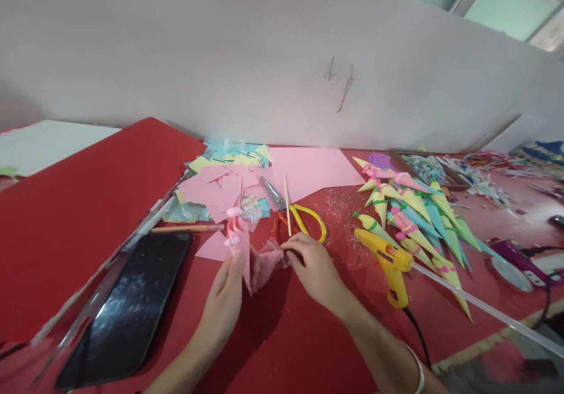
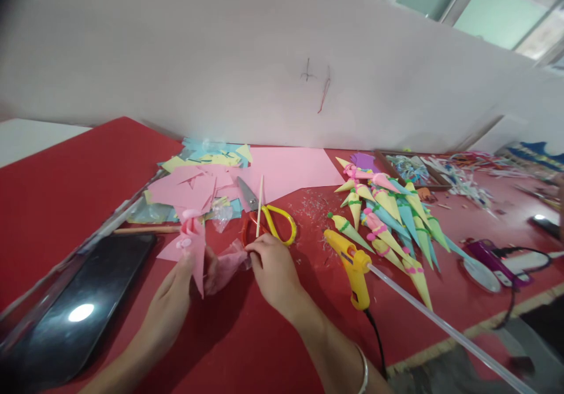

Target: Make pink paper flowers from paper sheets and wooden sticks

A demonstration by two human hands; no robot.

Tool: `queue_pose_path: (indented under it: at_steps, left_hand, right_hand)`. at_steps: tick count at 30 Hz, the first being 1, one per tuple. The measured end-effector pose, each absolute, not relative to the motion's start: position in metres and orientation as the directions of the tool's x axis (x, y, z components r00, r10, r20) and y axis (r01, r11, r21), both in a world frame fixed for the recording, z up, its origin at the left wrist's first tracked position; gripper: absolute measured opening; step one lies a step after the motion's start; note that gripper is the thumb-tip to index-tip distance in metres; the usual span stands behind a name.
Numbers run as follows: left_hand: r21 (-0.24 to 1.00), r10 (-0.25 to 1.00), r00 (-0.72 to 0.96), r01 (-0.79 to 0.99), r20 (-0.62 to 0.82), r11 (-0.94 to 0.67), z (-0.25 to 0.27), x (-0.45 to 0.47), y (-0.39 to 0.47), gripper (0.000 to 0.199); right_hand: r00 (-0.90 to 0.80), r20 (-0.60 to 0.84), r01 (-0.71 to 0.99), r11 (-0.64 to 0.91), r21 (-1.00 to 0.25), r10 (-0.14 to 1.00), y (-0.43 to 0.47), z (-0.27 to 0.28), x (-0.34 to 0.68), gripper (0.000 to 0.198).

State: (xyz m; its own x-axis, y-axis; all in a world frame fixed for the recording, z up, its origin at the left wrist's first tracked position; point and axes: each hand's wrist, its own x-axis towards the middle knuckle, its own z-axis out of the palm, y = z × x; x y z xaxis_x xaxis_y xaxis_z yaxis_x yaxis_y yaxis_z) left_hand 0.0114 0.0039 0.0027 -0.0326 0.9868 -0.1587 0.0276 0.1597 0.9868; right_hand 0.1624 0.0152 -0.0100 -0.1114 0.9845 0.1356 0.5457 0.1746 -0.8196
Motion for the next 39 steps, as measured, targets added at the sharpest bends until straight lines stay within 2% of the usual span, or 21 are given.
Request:
queue_pose_path:
  at_steps: [4,11,16,24,28,31,34,37,39]
  left_hand:
    - [0.985,0.983,0.067,-0.029,-0.171,0.173,0.001,0.011,0.005,0.042]
    - [0.98,0.983,0.065,-0.089,-0.174,0.18,-0.001,0.008,0.007,0.039]
    - [0.971,0.971,0.094,-0.074,-0.219,0.226,-0.001,0.009,0.008,0.041]
    - [0.975,0.976,0.017,0.047,-0.217,0.216,-0.005,0.008,0.008,0.044]
    - [0.977,0.98,0.028,0.079,-0.199,0.196,-0.003,0.008,0.008,0.046]
    - [0.983,0.985,0.038,0.075,-0.17,0.167,-0.001,0.009,0.008,0.046]
    - [0.987,0.988,0.053,0.082,-0.144,0.14,0.0,0.009,0.007,0.045]
    - [0.987,0.987,0.075,0.087,-0.142,0.135,0.0,0.009,0.007,0.045]
    - [0.988,0.987,0.08,0.086,-0.139,0.132,0.0,0.009,0.007,0.044]
  right_hand:
    - [-0.142,0.117,0.431,0.168,-0.886,0.983,0.013,-0.007,0.162,0.019]
    - [-0.253,0.139,0.298,0.213,-0.93,0.958,0.012,-0.001,0.164,0.016]
    - [-0.24,0.105,0.335,0.184,-0.924,0.965,0.013,-0.009,0.163,0.015]
    - [-0.198,0.165,0.507,0.245,-0.827,0.966,0.013,-0.011,0.16,0.011]
    - [-0.15,0.145,0.482,0.201,-0.853,0.978,0.013,-0.009,0.158,0.009]
    - [-0.088,0.06,0.35,0.087,-0.933,0.994,0.014,-0.009,0.16,0.01]
    - [0.054,-0.028,0.146,-0.035,-0.989,0.998,0.017,-0.008,0.166,0.008]
    - [0.174,-0.091,-0.082,-0.078,-0.994,0.981,0.02,-0.006,0.171,0.01]
    - [0.157,-0.132,-0.24,-0.092,-0.966,0.979,0.022,-0.004,0.171,0.014]
